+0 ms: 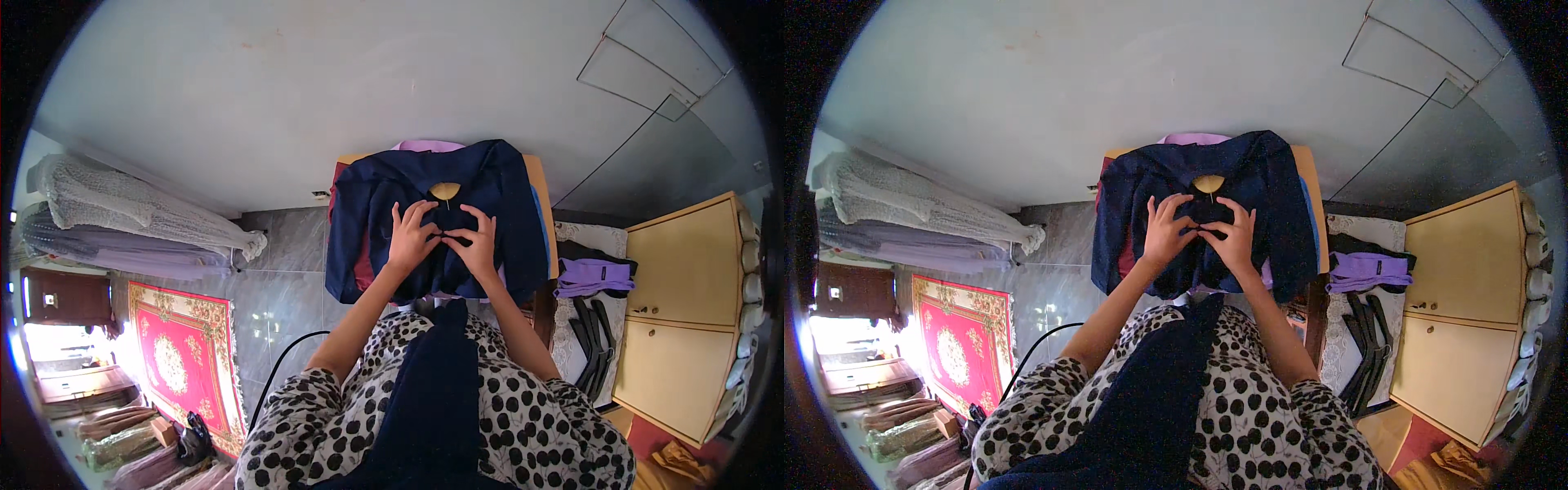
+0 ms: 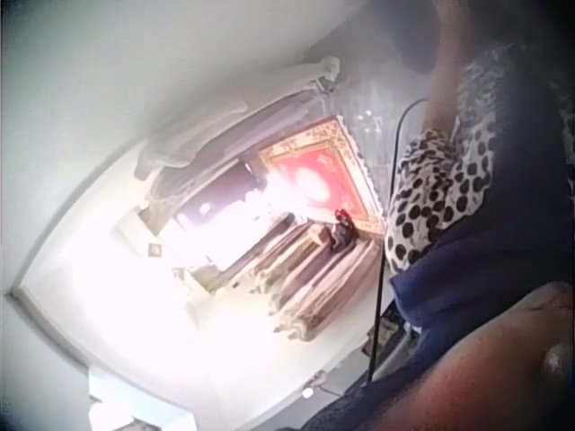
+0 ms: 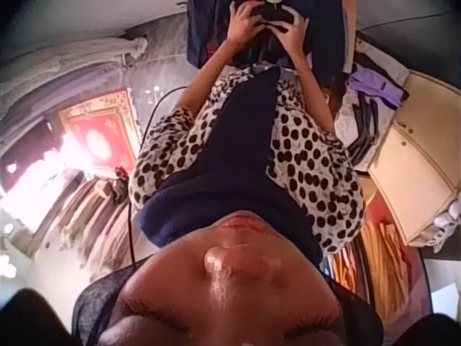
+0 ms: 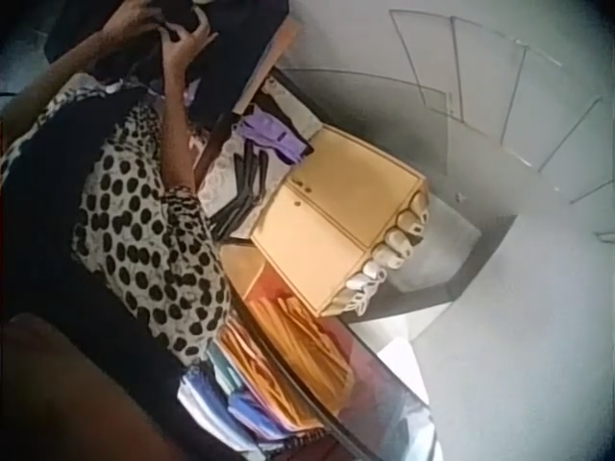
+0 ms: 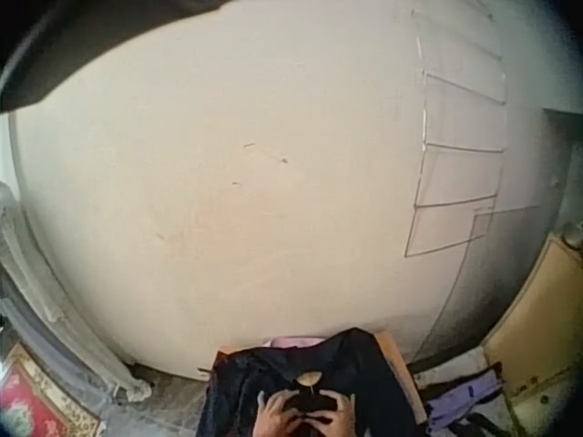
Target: The person is hanging several shirts on hangers and buttoning them at a workstation.
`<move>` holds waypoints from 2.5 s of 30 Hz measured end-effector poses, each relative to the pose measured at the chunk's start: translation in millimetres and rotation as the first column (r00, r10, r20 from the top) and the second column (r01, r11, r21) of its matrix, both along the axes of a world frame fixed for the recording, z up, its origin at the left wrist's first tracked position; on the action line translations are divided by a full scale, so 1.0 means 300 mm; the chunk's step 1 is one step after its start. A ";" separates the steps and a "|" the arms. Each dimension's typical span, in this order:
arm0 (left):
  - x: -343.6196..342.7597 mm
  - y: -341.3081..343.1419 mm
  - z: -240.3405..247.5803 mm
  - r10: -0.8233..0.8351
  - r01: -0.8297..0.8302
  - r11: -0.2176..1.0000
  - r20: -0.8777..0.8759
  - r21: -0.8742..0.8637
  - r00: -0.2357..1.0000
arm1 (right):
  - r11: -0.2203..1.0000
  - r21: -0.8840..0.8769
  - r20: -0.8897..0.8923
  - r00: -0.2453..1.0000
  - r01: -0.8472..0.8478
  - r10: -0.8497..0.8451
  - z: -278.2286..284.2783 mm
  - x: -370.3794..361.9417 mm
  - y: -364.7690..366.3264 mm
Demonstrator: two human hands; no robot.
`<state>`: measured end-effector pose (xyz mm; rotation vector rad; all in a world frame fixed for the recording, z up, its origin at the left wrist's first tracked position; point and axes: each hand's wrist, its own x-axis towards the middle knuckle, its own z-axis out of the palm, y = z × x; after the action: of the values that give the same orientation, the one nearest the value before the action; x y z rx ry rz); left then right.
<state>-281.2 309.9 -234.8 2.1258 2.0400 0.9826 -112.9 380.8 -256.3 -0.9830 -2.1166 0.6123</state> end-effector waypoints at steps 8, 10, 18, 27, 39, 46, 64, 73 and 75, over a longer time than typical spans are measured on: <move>0.009 0.019 -0.006 -0.009 0.007 1.000 0.066 0.020 0.998 | 0.990 0.110 -0.036 0.996 0.084 -0.081 0.011 -0.022 -0.024; 0.016 0.023 -0.011 0.000 -0.001 1.000 0.079 0.009 0.997 | 0.983 0.136 -0.035 0.992 0.124 -0.120 0.019 -0.034 -0.039; 0.054 0.023 -0.011 0.070 -0.071 0.997 0.160 0.001 0.985 | 0.938 0.312 -0.026 0.988 0.151 -0.151 0.017 -0.053 -0.074; -0.026 0.038 0.019 -0.082 0.099 0.994 0.325 -0.036 0.942 | 0.917 0.397 -0.033 0.999 0.051 -0.041 -0.015 0.015 -0.022; -0.012 0.058 0.013 -0.344 0.327 0.920 -0.048 -0.217 0.938 | 0.953 0.294 -0.037 0.996 -0.066 0.080 -0.019 0.068 -0.064; -0.020 0.025 -0.052 0.156 -0.119 0.987 0.473 -0.109 0.867 | 0.990 0.107 0.106 0.989 0.092 -0.103 -0.067 0.155 0.028; -0.013 -0.130 -0.507 0.200 -0.290 0.580 -0.212 -0.761 0.957 | 0.979 -0.203 0.732 0.663 -0.006 0.155 -0.413 0.242 0.043; -0.026 -0.097 -0.487 0.144 -0.288 0.447 -0.249 -0.847 0.958 | 0.935 -0.353 0.744 0.613 0.024 0.265 -0.392 0.233 0.068; -0.022 -0.116 -0.470 0.179 -0.267 0.546 -0.201 -0.794 0.963 | 0.917 -0.398 0.748 0.589 0.027 0.306 -0.373 0.234 0.074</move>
<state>-287.9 275.2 -375.7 1.4216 2.1952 -0.1472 -42.6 403.1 -368.2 -1.5218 -2.9823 0.7589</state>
